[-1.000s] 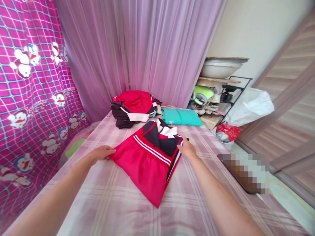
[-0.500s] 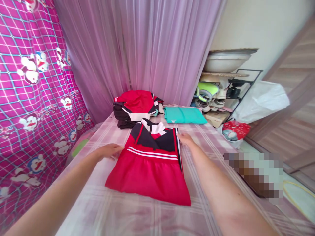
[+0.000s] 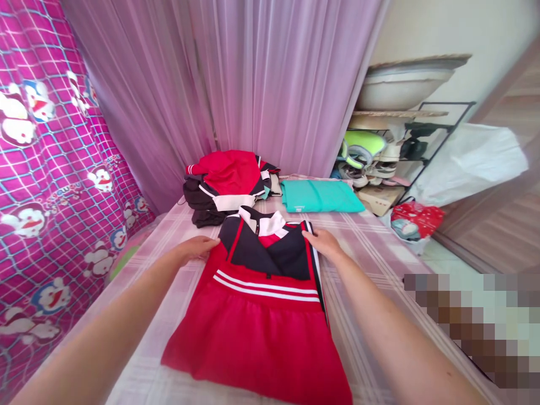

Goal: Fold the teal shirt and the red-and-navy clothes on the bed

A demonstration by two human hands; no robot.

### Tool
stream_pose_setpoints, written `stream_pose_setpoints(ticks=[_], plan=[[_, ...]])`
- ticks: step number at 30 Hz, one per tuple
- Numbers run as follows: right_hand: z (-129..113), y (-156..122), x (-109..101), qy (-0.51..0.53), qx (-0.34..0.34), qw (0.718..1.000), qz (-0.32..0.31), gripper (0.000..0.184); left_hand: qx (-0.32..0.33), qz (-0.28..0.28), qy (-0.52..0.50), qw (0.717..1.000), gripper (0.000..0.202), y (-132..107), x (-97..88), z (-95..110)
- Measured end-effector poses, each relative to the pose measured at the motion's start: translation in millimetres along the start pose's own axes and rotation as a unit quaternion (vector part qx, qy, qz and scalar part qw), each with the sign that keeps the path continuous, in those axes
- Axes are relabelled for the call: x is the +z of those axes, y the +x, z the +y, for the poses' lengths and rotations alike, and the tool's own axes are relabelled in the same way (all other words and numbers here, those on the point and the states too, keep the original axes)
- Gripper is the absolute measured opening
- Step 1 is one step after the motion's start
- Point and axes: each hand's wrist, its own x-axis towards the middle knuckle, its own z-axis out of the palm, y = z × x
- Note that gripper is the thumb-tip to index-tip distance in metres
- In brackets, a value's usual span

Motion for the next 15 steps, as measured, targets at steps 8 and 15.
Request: stream_pose_setpoints(ticks=[8, 15], plan=[[-11, 18, -3, 0.149, -0.013, 0.988, 0.044, 0.03, 0.074, 0.115, -0.124, 0.983, 0.046, 55, 17.2, 33], [-45, 42, -23, 0.028, -0.075, 0.986, 0.145, 0.034, 0.198, 0.27, -0.095, 0.938, 0.049, 49, 0.9, 34]])
